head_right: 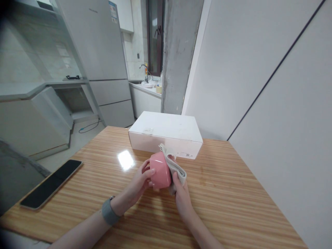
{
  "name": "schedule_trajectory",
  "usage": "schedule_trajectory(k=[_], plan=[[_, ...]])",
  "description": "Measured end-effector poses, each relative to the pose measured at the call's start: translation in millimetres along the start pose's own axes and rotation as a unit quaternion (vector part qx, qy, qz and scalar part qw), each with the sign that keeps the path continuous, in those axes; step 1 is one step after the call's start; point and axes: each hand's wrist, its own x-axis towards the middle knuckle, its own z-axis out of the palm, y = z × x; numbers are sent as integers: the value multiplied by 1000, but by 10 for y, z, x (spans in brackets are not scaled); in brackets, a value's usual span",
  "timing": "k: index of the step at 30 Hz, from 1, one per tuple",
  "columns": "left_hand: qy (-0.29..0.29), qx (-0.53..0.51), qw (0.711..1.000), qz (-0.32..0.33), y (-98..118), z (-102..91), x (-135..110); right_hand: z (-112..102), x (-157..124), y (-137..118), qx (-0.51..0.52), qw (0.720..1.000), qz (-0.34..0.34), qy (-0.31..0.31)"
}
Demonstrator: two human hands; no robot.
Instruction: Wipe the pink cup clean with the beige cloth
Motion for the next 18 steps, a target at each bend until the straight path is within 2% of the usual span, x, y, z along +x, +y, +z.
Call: schedule_trajectory(k=[3,6,9,12,15,18], plan=[[-13,-51,998,-32,17,6,-10,-16,8,27,-13,1000,-13,-16],[6,-53,998,-32,27,26,-21,4,25,7,-2,1000,-1,-18],[9,-16,1000,2,37,38,-26,36,39,-48,14,1000,11,-5],[-13,51,998,44,54,31,-23,61,39,-123,40,999,16,16],[-20,128,990,55,59,21,-15,83,29,-190,68,997,16,27],[-8,154,985,74,37,25,-9,103,19,-224,86,996,26,26]])
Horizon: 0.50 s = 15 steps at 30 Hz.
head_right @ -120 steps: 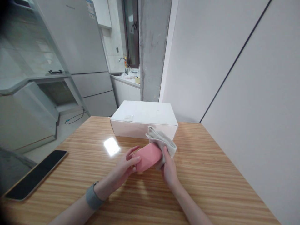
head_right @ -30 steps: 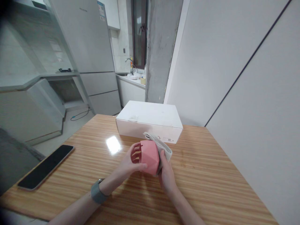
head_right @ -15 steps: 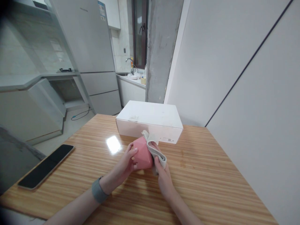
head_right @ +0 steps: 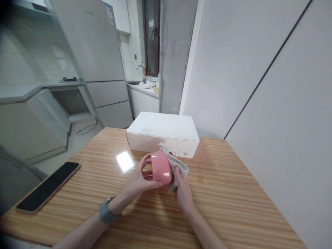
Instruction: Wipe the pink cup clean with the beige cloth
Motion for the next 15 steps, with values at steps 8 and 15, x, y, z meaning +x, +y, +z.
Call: schedule_trajectory(k=[8,15], plan=[[-5,-44,999,-27,-44,-2,0,-74,-9,89,-18,1000,-10,-20],[-15,-105,994,-31,-68,-31,-5,-180,-43,117,-119,987,-74,-83]])
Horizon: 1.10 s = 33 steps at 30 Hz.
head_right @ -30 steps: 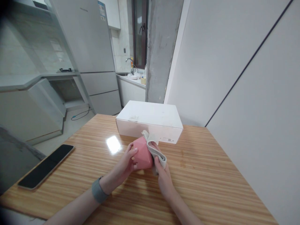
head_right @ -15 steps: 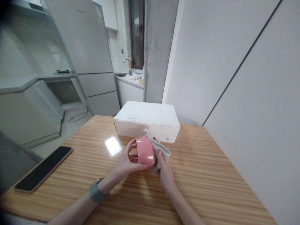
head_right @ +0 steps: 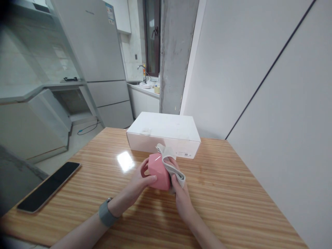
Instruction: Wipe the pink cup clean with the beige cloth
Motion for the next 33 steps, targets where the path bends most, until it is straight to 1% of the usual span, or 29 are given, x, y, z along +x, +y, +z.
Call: schedule_trajectory(k=[2,4,7,10,14,16,19,21,23,27,30,33], plan=[[3,-29,999,-15,-8,7,-13,-9,-14,2,-16,1000,-11,-16],[5,-35,999,-26,-6,19,-21,-18,-20,18,-18,1000,-9,-15],[-11,-7,1000,-12,11,37,-22,-27,1,46,5,1000,16,13],[-33,39,999,-1,40,53,-27,-8,46,34,59,996,44,47],[-36,91,995,-3,89,62,-39,68,73,-48,117,988,62,78],[-32,106,994,12,104,58,-38,107,64,-82,123,986,66,90],[-16,141,988,56,103,47,-29,145,45,-104,131,982,85,102],[-11,160,985,68,99,42,-22,155,39,-106,139,980,100,103],[-16,162,985,61,105,41,-20,156,39,-106,142,979,106,100],[-10,157,986,48,166,57,-49,150,40,-104,123,984,90,97],[-13,144,988,50,219,71,-78,139,44,-96,114,984,97,95],[-15,122,991,44,224,60,-68,110,50,-63,98,987,96,83]])
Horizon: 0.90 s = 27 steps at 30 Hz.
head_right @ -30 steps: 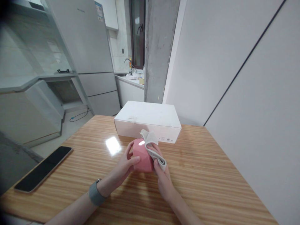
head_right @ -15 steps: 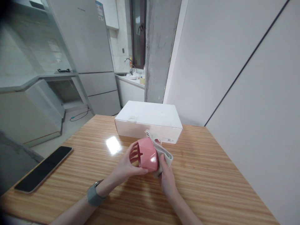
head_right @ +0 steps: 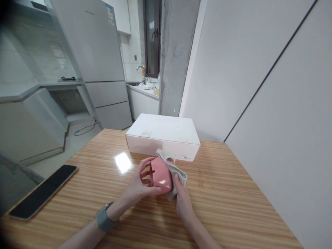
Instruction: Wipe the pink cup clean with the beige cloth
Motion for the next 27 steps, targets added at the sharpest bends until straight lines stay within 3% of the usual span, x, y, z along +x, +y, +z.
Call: schedule_trajectory(k=[9,14,20,24,27], plan=[[38,-107,990,-82,-281,-66,125,-130,9,105,-85,993,-66,-55],[-14,-199,970,-140,-227,8,55,-118,-6,92,-100,990,-72,-72],[-22,-180,976,-121,-143,21,6,-106,64,94,-65,996,-42,-42],[-55,-131,982,-125,-192,-48,51,-121,79,105,-52,998,-27,-9],[-46,-110,986,-113,-237,-77,88,-138,72,140,-55,998,-25,5]])
